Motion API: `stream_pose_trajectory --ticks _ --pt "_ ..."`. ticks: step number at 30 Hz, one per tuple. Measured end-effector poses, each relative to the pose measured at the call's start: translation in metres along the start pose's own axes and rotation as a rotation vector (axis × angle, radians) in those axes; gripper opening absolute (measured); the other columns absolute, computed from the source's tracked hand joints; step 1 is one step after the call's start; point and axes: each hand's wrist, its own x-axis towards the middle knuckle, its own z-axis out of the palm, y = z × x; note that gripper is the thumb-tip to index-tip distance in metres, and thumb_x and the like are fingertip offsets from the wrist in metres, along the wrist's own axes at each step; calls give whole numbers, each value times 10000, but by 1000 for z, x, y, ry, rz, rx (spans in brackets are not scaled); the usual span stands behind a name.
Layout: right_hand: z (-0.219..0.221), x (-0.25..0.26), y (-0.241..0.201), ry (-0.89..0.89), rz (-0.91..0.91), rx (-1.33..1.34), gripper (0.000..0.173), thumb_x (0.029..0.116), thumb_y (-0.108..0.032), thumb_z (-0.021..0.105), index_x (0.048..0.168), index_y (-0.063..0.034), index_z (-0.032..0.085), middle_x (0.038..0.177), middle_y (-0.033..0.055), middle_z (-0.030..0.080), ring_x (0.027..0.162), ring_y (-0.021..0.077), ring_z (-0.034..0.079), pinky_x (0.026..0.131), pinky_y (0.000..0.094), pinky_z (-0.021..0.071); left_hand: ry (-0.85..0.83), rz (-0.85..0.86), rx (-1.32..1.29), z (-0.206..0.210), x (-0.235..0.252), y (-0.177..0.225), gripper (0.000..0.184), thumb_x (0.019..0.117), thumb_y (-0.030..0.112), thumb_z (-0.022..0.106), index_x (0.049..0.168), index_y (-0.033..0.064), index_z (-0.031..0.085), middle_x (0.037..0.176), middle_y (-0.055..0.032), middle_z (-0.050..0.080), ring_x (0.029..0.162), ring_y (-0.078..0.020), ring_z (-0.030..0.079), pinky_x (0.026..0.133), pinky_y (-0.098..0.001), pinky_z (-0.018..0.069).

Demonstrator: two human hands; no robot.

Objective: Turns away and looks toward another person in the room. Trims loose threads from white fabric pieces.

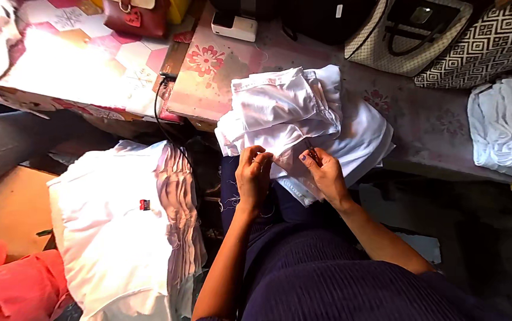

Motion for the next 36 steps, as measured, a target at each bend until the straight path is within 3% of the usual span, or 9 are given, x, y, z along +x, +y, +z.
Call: stream_pose_trajectory --ticks 4,7,8,10,12,16,19,25,36 --pt "3 -5 -6 74 -140 -87 146 961 -162 693 1011 -25 685 731 -59 588 602 -67 471 579 110 405 57 -80 -50 -3 -6 -3 77 874 52 762 936 8 771 931 -119 642 848 -153 620 755 -254 527" --pt "8 -6 -1 19 -136 -44 158 973 -167 684 1029 -20 688 721 -60 566 588 -59 451 561 114 393 63 -463 -409 1 -10 13 70 936 52 697 955 -1 655 780 -8 678 643 -52 656 613 -228 579" --pt "8 -5 0 -7 -118 -17 173 1003 -181 643 1044 -19 690 714 -62 556 581 -49 451 555 125 397 41 -617 -582 2 -9 18 57 998 54 611 963 15 632 782 -12 714 685 -94 711 681 -292 623" --pt "4 -2 1 -66 -71 34 280 1076 -221 491 1109 -29 693 686 -77 505 568 -18 438 547 169 400 47 -863 -910 6 -6 27 344 1109 141 328 958 32 617 808 -27 716 797 -140 726 829 -346 612" --pt "0 -1 3 -99 -53 50 388 1109 -259 361 1149 -47 683 661 -104 436 554 -12 404 533 182 381 68 -979 -1071 7 -3 34 382 1131 196 280 1000 39 602 842 -37 718 835 -148 731 860 -345 610" --pt "-10 -7 12 -121 -168 -118 341 1098 -263 453 1178 -22 681 758 -33 564 624 -4 485 604 180 441 67 -1014 -996 5 1 40 61 984 -49 598 1016 -12 634 844 -71 731 761 -170 739 771 -342 638" --pt "-10 -15 24 -96 -364 -321 364 1063 -280 549 1141 49 686 815 96 692 691 104 633 677 254 538 55 -1110 -1059 4 6 43 38 1030 -4 546 1050 22 565 838 -84 726 727 -185 737 747 -353 636" --pt "-5 -13 34 -1 -705 -610 384 1032 -328 604 1015 36 725 775 126 721 631 208 679 583 331 544 90 -1215 -1156 1 11 53 74 1035 -15 516 996 16 571 809 -94 712 700 -186 729 729 -338 637" --pt "-3 -7 32 79 -787 -738 327 1015 -299 625 969 2 744 725 107 701 586 213 646 534 330 492 105 -1237 -1214 1 12 56 118 1036 -17 509 942 2 577 795 -111 714 692 -201 734 713 -342 641"
